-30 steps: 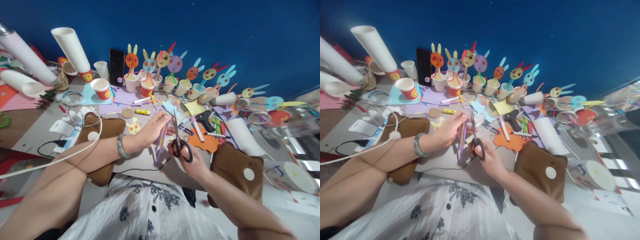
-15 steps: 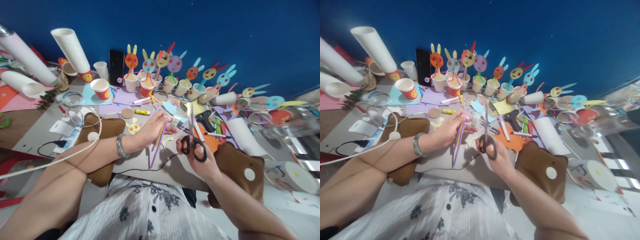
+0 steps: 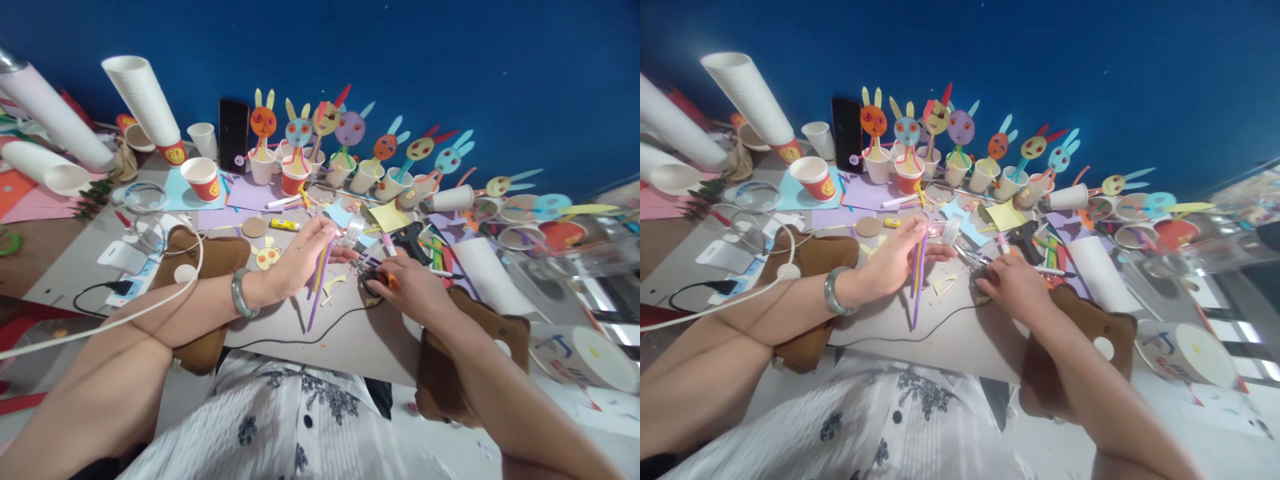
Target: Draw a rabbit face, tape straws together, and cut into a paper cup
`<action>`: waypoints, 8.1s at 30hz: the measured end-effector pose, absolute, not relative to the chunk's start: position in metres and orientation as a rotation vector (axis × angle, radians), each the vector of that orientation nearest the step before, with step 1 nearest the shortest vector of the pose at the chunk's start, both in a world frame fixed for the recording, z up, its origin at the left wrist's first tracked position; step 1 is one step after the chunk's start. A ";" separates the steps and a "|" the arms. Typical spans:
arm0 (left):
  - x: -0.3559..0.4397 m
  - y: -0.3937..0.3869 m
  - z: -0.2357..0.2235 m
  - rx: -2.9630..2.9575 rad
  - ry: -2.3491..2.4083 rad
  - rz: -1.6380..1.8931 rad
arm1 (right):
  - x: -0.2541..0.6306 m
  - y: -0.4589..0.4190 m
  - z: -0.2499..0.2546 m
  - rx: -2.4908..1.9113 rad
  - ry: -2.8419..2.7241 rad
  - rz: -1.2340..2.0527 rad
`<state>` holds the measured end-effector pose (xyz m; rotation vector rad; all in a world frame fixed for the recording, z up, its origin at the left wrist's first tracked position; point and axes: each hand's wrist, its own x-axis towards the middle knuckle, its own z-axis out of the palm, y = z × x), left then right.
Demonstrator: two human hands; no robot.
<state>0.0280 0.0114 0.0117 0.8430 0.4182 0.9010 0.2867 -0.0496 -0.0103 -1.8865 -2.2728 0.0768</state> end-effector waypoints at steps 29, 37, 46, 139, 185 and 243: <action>0.030 0.008 0.015 0.773 0.420 0.895 | 0.213 -0.011 0.024 -1.151 -1.672 0.111; 0.028 0.009 0.016 0.800 0.445 0.832 | 0.225 -0.006 0.015 -1.325 -1.322 0.785; 0.026 0.010 0.020 0.717 0.450 0.787 | 0.227 -0.003 0.013 -1.298 -1.253 0.937; 0.028 0.018 0.016 0.836 0.582 0.764 | 0.276 0.037 -0.013 -1.554 -1.753 0.034; 0.033 0.008 0.011 0.804 0.591 0.805 | 0.210 -0.015 0.010 -1.129 -1.152 1.196; 0.025 0.014 0.012 1.060 0.554 0.843 | 0.209 -0.020 0.011 -1.081 -1.103 0.988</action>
